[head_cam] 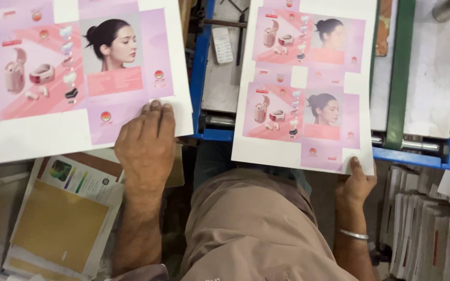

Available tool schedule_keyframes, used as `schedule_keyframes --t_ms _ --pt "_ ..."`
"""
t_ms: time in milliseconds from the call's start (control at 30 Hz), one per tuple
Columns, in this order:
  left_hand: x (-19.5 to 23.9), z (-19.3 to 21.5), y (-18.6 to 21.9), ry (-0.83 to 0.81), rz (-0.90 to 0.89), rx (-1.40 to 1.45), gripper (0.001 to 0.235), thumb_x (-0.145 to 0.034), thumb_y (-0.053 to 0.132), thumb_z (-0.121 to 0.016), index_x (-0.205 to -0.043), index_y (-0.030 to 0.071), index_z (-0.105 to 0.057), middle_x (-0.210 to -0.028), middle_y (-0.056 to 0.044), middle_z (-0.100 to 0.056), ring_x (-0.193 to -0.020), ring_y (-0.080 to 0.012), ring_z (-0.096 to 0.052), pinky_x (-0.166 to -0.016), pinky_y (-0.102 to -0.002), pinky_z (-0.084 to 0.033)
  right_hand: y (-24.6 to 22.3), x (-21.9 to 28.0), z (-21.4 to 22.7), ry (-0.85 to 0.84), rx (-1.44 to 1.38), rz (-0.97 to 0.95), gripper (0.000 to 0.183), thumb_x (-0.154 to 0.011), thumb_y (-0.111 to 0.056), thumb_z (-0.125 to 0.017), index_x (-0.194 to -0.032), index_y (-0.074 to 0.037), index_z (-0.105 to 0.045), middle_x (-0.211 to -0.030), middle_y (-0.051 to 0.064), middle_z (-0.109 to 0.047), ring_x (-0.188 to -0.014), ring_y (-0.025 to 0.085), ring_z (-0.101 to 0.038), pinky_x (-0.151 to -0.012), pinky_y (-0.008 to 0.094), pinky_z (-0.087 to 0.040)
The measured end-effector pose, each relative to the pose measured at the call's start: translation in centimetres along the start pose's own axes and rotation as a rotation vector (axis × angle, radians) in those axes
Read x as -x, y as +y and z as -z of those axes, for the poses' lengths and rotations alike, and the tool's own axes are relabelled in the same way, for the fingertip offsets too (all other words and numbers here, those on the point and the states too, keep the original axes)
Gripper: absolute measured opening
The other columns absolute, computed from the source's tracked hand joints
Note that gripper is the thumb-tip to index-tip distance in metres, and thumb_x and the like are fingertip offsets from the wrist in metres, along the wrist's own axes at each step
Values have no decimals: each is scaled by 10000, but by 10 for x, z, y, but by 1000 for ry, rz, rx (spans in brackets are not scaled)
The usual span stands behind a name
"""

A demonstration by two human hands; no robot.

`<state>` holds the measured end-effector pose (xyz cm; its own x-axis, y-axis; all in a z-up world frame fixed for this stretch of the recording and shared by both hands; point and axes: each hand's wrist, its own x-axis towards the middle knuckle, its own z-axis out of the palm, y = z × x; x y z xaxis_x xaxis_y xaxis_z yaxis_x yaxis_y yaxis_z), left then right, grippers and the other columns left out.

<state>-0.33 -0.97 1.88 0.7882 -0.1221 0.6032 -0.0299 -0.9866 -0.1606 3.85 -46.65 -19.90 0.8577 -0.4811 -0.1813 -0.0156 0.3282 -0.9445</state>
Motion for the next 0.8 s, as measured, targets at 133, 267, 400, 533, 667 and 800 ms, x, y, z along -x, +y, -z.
schedule_keyframes --t_ms 133,267,400,533,667,800 --pt "1 -2 4 10 28 -7 178 -943 41 -716 -1118 48 -742 -1142 -74 -742 -1082 -228 -718 -883 -345 -578 0 -19 -9 -7 52 91 386 -999 64 -620 -1383 68 -580 -1274 149 -672 -1135 249 -688 -978 374 -597" --pt "2 -3 2 22 27 -14 174 -936 40 -709 -1106 49 -744 -1133 -70 -750 -1077 -224 -721 -878 -353 -577 2 -51 -31 -8 -83 18 388 -960 31 -607 -1346 48 -569 -1260 139 -671 -1111 265 -704 -955 406 -609" --pt "4 -6 3 15 36 -18 179 -922 34 -709 -1097 50 -745 -1125 -63 -759 -1060 -219 -721 -866 -347 -577 11 -80 -52 -76 -200 87 378 -993 5 -620 -1361 61 -559 -1318 162 -661 -1170 276 -712 -1008 398 -618" --pt "5 -7 2 13 48 -9 176 -936 33 -734 -1110 51 -737 -1142 -58 -741 -1084 -222 -710 -887 -358 -560 17 -100 -70 9 -156 -63 386 -989 -38 -646 -1345 6 -504 -1288 159 -655 -1125 281 -723 -947 420 -642" --pt "5 -7 4 -43 66 33 258 -878 28 -766 -1134 47 -734 -1158 -62 -710 -1110 -231 -677 -937 -388 -542 11 -107 -73 -70 -96 -246 345 -1007 -119 -647 -1283 40 -513 -1181 191 -653 -1013 309 -714 -844 456 -656" --pt "3 3 1 -154 70 96 393 -821 60 -799 -1205 36 -722 -1220 -84 -691 -1162 -258 -638 -995 -419 -520 -2 -110 -63 -199 46 -275 334 -1040 -174 -611 -1275 58 -562 -1155 216 -663 -1019 318 -727 -861 415 -665"
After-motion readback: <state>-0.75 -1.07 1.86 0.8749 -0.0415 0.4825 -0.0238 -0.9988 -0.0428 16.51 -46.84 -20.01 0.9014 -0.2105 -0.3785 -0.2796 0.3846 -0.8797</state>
